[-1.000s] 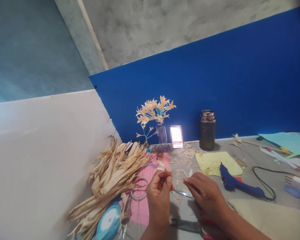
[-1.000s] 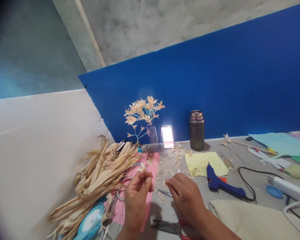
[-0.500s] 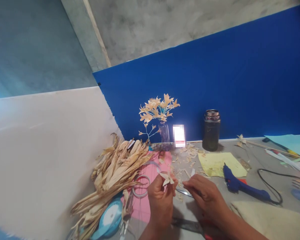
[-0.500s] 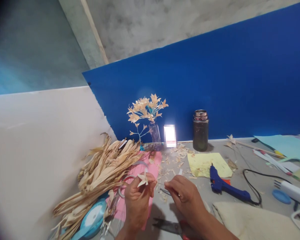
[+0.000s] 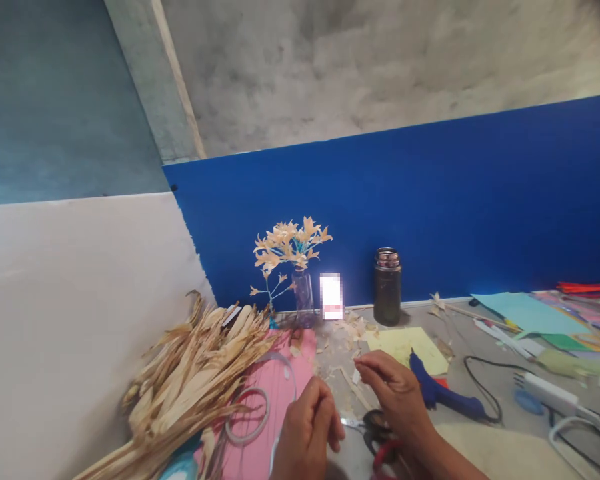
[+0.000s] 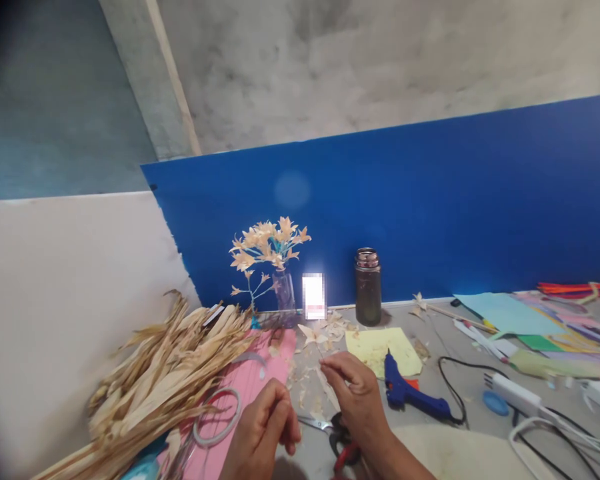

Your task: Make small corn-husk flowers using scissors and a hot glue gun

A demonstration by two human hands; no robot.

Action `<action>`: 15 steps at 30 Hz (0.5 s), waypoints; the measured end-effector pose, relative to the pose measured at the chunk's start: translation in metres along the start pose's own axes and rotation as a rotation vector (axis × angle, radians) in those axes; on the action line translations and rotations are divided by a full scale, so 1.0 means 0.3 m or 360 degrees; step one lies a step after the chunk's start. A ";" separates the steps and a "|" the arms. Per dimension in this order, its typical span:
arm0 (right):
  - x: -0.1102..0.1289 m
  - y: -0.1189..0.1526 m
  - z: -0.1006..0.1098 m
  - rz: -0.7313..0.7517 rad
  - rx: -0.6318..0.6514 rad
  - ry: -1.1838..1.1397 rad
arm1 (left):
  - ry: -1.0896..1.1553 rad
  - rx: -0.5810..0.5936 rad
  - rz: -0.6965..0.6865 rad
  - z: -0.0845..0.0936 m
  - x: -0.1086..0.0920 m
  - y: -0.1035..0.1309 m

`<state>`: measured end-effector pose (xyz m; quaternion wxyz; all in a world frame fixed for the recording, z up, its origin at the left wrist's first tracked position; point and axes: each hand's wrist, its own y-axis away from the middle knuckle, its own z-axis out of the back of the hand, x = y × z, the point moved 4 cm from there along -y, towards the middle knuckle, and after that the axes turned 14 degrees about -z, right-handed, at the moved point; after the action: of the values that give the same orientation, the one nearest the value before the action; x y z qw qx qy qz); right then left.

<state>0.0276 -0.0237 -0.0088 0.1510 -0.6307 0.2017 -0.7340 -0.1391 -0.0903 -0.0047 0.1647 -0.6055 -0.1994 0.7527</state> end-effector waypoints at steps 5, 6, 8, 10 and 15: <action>0.000 -0.020 0.016 -0.0035 -0.0072 -0.0087 | -0.0243 0.0088 -0.0170 -0.001 -0.027 -0.047; -0.003 -0.020 0.014 -0.0057 -0.0063 -0.0113 | -0.0271 0.0066 -0.0210 -0.002 -0.034 -0.065; -0.009 -0.018 0.004 -0.0102 -0.0024 -0.0165 | -0.0293 0.0009 -0.0291 -0.009 -0.044 -0.100; -0.010 -0.014 -0.005 -0.0119 0.0013 -0.0203 | -0.0304 -0.0001 -0.0416 -0.026 -0.048 -0.129; 0.003 0.000 -0.029 -0.0068 0.0173 -0.0096 | -0.0300 -0.0053 -0.0672 -0.064 -0.021 -0.145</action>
<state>0.0189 -0.0233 -0.0092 0.1752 -0.6475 0.1433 -0.7277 -0.1188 -0.0539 0.0188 0.2892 -0.4801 -0.3485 0.7513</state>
